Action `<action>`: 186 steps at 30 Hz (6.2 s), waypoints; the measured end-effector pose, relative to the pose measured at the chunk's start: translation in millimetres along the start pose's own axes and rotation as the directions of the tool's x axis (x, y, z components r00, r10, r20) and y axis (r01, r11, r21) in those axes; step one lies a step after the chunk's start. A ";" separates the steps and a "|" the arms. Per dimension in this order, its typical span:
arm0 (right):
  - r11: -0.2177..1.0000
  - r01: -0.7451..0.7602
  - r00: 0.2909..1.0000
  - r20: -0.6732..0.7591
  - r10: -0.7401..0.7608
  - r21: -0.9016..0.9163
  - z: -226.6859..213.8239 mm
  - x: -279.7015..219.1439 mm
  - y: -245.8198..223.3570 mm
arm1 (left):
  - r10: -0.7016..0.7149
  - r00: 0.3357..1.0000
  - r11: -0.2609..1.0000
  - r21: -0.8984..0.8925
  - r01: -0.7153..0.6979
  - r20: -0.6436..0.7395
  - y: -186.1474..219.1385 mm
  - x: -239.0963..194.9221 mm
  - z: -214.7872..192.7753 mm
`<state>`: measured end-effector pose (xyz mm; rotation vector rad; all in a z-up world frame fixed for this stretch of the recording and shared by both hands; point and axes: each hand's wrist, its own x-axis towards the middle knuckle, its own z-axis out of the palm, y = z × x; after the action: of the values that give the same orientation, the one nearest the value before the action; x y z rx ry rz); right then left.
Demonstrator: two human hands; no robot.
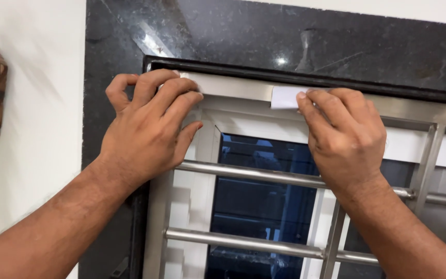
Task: The person uses a white cloth to wipe the black marble window frame and the adjacent white wall. They clean the top horizontal section, the vertical side, and the area around the metal window grille, moving the cloth back and forth to remove dust or smudges.
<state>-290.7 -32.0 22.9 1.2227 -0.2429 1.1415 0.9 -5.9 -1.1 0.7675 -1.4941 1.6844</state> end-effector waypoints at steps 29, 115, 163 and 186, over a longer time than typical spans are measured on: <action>0.983 -0.180 0.982 0.051 0.181 -0.020 5.2 -14.1 3.4 | -0.010 1.000 1.000 -0.028 0.010 0.027 0.0 6.2 -7.9; 0.293 -0.674 0.539 0.180 0.823 0.678 56.6 65.3 -135.3 | -0.391 0.896 0.876 -0.386 0.290 -0.213 -4.9 -4.8 -15.3; 0.754 -0.337 0.941 0.182 0.285 0.564 48.2 45.3 -158.3 | -0.577 0.768 0.814 -0.279 0.510 -0.279 -6.6 -8.1 0.2; 0.658 -0.410 0.904 0.185 0.385 0.632 48.7 32.3 -174.4 | -0.553 0.783 0.830 -0.271 0.487 -0.285 -4.5 -8.3 2.9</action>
<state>-118.8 -37.7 -42.1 1.8856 -0.1333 1.6786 9.0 -9.7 -5.1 0.6583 -1.0364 1.1635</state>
